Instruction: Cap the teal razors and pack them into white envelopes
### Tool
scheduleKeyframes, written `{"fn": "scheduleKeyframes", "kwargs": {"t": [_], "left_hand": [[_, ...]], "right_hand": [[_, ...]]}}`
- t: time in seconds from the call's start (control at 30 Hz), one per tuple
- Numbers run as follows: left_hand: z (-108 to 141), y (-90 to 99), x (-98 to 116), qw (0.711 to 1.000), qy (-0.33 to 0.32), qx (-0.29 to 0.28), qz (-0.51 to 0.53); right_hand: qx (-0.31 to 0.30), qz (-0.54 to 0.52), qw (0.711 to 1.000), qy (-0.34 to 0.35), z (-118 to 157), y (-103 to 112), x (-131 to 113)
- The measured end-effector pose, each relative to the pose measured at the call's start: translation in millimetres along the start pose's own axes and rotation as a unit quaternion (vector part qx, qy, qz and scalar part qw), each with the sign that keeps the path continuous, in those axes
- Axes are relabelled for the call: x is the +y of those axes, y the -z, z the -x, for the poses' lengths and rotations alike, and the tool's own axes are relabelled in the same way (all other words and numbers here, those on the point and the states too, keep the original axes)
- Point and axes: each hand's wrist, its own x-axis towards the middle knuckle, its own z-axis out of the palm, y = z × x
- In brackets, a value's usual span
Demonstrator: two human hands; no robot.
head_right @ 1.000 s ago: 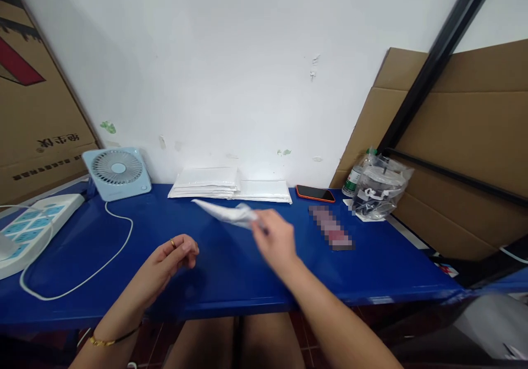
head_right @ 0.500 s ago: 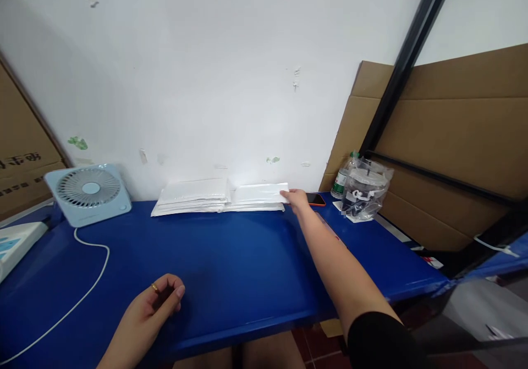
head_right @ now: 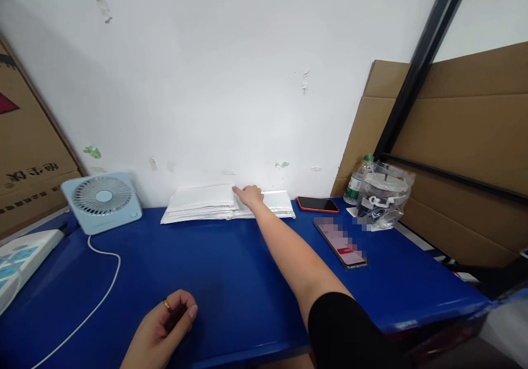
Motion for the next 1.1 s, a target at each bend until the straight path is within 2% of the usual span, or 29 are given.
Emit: {"fn": "scheduleKeyframes", "kwargs": {"t": [0.1,0.2,0.27,0.3,0.37,0.43,0.5,0.57,0.63,0.73,0.8,0.83,0.87,0.9,0.93,0.97,1.0,1.03,1.1], "left_hand": [[2.8,0.0,0.4,1.0,0.002,0.013,0.011],[2.4,0.7,-1.7,0.998,0.024,0.008,0.053],[-2.8,1.1,-1.4,0.988,0.053,0.017,0.141],[-7.4,1.1,0.5,0.974,0.072,0.028,0.211],[-20.3,0.8,8.7,0.915,0.116,0.049,0.382],[-36.8,0.1,21.5,0.827,0.165,0.037,0.537],[-53.7,-1.0,34.5,0.758,0.199,0.02,0.621],[-68.0,-2.9,43.3,0.722,0.183,0.056,0.665],[-78.5,-5.5,46.1,0.698,0.16,0.105,0.691],[-88.0,-8.7,42.1,0.661,0.144,0.18,0.714],[-91.9,-8.5,39.5,0.651,0.114,0.225,0.716],[-93.6,-7.6,39.6,0.656,0.092,0.242,0.709],[-95.1,-6.6,41.0,0.665,0.066,0.254,0.699],[-96.4,-5.9,43.9,0.678,0.038,0.26,0.687],[-97.6,-6.0,48.3,0.69,0.007,0.262,0.674],[-98.7,-7.4,53.9,0.703,-0.023,0.264,0.66],[-99.7,-10.4,60.5,0.717,-0.051,0.266,0.642],[-100.5,-15.2,67.6,0.735,-0.078,0.267,0.619],[-101.4,-29.4,81.5,0.781,-0.124,0.26,0.554]], "right_hand": [[0.003,-0.023,1.0,-0.013,-7.2,-18.2,-20.4],[0.017,-0.05,0.999,0.015,-7.1,-16.8,-31.3],[0.015,-0.069,0.996,0.049,0.1,-9.3,-38.1],[0.011,-0.084,0.994,0.076,7.1,-4.7,-41.5],[0.001,-0.12,0.982,0.144,28.9,4.9,-47.2],[-0.025,-0.195,0.938,0.286,60.9,14.4,-49.2],[-0.037,-0.219,0.897,0.382,98.8,23.2,-45.5],[-0.056,-0.223,0.853,0.468,135.7,30.4,-35.9],[-0.088,-0.213,0.802,0.551,165.2,35.5,-22.2],[-0.093,-0.198,0.779,0.588,190.7,40.3,0.8],[-0.131,-0.18,0.772,0.595,197.6,42.1,14.1],[-0.154,-0.181,0.779,0.58,199.0,42.5,19.2],[-0.165,-0.199,0.8,0.541,199.3,42.3,23.1],[-0.157,-0.243,0.832,0.473,198.8,41.4,25.5],[-0.132,-0.311,0.862,0.377,197.4,39.8,26.4],[-0.101,-0.394,0.876,0.259,195.1,37.5,25.9],[-0.078,-0.479,0.863,0.137,192.1,34.6,24.3],[-0.079,-0.555,0.827,0.027,188.4,31.6,22.1],[-0.144,-0.648,0.737,-0.128,180.0,26.0,17.8]]}}
